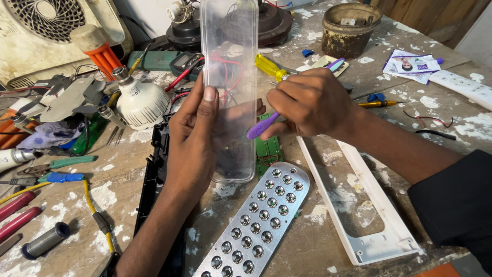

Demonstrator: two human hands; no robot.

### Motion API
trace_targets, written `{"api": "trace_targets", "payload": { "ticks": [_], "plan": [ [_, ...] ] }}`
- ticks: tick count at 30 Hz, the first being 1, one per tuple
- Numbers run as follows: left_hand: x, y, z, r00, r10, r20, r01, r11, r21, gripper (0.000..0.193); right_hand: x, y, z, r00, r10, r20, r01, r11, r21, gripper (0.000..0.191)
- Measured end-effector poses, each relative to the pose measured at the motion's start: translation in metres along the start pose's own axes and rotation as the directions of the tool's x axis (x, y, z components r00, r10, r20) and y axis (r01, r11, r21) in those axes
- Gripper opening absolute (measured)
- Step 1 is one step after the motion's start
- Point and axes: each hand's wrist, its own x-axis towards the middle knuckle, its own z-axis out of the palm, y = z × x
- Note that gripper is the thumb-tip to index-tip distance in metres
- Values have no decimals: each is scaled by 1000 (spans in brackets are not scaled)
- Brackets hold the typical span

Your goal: The person cleans parts of a disassembled LED light fixture at a cluttered workbench. They hold the clear plastic diffuser and scrub it with a purple toothbrush, then brush the white plastic frame on both sides, and finally brush the LED panel before picking at a small component on the board.

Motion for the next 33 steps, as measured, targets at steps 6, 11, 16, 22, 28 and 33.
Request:
{"api": "trace_targets", "payload": {
  "ticks": [6, 11, 16, 22, 28, 33],
  "plan": [
    [0, 9, 6, 999, 24, 21, -23, 999, -43, 63, 6, -6, 5, 962, -171, 213, 141, 979, 147, 69],
    [-2, 15, 10, 999, 33, 42, -24, 982, -190, 62, 15, -27, 5, 945, -288, 154, 244, 936, 254, 65],
    [-6, 15, 14, 996, 68, 52, -57, 979, -196, 61, 13, -8, -10, 950, -303, 78, 282, 938, 203, 67],
    [-4, 17, 12, 997, 79, 0, -77, 975, -207, 61, 13, -2, -22, 965, -263, 7, 258, 953, 160, 70],
    [-4, 16, 11, 997, 10, -76, 0, 991, 133, 60, 9, -2, -21, 975, -218, -41, 222, 962, 159, 71],
    [-7, 7, 20, 993, 84, 81, -97, 980, 176, 64, 3, 3, -6, 987, -153, -50, 157, 984, 88, 68]
  ]
}}
